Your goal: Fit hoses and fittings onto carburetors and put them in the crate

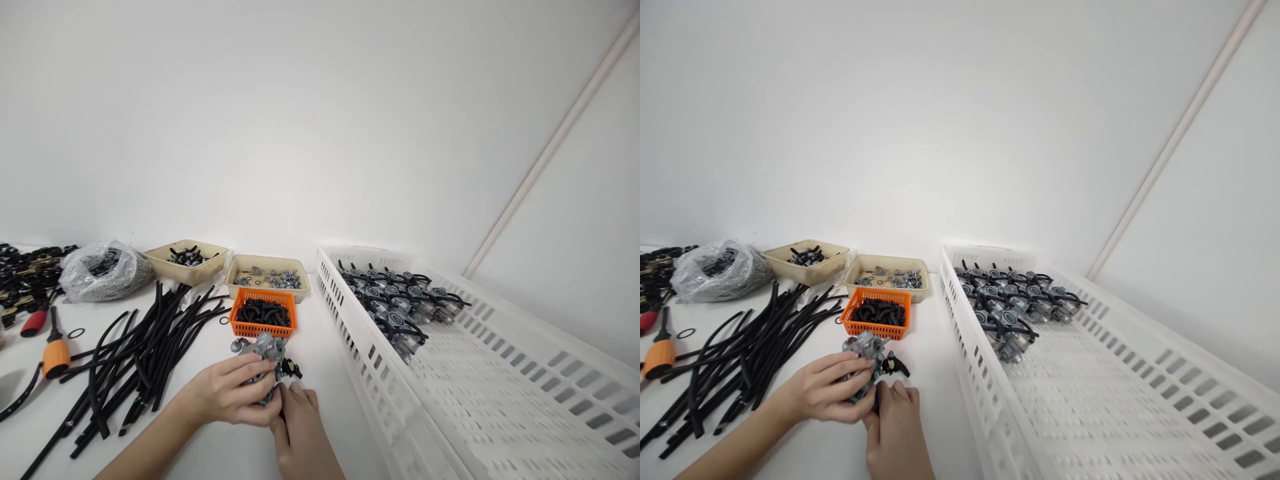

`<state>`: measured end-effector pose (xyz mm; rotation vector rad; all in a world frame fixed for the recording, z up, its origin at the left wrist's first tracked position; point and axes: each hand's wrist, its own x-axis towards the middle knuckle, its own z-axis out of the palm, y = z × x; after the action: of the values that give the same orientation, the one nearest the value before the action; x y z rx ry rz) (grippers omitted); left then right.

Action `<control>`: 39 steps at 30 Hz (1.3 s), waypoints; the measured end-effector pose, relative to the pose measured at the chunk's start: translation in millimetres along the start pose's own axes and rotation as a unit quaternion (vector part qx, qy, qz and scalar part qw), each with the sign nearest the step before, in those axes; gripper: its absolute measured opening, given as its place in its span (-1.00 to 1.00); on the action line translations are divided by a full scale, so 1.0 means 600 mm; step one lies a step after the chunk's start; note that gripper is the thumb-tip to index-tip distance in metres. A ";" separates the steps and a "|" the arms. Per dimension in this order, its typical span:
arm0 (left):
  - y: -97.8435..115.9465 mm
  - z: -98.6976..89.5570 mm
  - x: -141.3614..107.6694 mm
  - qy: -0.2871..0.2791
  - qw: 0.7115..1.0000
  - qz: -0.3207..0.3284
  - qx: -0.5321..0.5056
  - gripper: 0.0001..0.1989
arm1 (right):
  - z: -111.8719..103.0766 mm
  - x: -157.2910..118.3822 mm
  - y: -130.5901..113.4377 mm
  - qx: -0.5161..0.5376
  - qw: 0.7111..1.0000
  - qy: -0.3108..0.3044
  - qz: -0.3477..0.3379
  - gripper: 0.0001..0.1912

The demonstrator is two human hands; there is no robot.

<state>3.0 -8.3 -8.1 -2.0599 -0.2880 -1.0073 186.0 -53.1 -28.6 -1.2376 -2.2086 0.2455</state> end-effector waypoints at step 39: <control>0.001 0.000 0.007 0.001 0.998 -0.055 -0.013 -0.90 | -0.026 0.006 -0.013 0.241 0.959 0.050 0.144 -0.90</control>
<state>6.1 -9.0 -5.1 -2.0852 -0.3940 -1.0843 187.7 -56.3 -11.1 -1.2485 -1.7312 0.7692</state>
